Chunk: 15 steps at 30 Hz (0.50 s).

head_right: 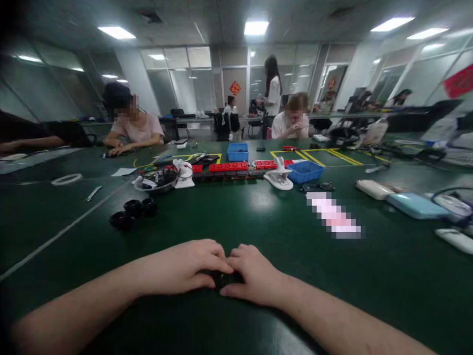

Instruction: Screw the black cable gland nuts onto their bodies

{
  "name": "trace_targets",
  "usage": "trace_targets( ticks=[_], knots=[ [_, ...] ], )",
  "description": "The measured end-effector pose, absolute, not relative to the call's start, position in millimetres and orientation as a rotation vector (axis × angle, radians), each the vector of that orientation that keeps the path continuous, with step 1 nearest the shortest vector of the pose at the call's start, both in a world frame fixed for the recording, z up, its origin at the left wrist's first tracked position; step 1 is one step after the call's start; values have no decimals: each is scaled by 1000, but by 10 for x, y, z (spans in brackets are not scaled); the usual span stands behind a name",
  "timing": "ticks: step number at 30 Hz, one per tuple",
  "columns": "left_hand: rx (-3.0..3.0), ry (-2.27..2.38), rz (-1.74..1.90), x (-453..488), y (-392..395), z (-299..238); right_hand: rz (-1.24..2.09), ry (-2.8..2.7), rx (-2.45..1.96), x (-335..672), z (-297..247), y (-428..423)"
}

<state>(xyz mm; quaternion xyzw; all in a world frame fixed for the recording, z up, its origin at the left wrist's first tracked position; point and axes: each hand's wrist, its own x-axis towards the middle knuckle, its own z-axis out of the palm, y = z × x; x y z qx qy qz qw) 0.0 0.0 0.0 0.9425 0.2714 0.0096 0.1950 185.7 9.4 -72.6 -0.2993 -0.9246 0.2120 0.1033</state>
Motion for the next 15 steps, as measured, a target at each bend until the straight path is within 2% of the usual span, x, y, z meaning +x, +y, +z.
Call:
trace_targets(
  ticks=[15],
  knots=[
    [2724, 1490, 5, 257, -89, -336, 567, -2715, -845, 1844, -768, 192]
  ],
)
